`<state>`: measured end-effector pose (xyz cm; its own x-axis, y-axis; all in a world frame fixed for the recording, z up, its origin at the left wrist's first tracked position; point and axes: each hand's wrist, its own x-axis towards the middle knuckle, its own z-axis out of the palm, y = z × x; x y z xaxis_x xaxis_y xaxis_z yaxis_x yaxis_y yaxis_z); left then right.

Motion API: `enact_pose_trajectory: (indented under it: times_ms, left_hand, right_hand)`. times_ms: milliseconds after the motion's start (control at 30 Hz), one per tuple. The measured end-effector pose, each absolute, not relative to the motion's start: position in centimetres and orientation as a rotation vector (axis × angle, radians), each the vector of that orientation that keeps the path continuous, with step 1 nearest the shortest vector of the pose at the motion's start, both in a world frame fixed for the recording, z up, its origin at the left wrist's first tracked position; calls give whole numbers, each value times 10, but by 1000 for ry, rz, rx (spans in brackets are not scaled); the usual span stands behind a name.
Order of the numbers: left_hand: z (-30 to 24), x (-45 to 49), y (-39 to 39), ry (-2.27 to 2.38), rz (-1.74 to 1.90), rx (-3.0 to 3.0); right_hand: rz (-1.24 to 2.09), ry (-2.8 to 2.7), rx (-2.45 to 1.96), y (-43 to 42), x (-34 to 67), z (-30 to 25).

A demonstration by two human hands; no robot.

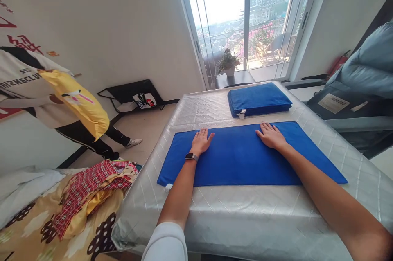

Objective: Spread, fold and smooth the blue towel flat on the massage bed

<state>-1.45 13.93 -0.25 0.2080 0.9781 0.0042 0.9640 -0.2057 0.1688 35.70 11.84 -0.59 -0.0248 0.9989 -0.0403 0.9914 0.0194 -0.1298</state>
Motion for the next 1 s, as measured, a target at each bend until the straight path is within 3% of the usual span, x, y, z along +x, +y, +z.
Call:
enact_pose_trajectory:
  times_ms: [200, 400, 733, 867, 1000]
  left_hand:
    - [-5, -117, 150, 2097, 115, 2217]
    - [-17, -158, 157, 2231, 204, 2088]
    - [-14, -156, 155, 2239, 407, 2210]
    - [8, -135, 144, 2206, 736, 2304]
    - [22, -64, 132, 1851, 801, 2408]
  right_hand:
    - [209, -1957, -2296, 105, 481, -13]
    - [298, -1934, -2316, 107, 493, -13]
    - [130, -1977, -2331, 101, 488, -9]
    - [-163, -2029, -2131, 94, 467, -2]
    - [-183, -2180, -1783, 95, 394, 8]
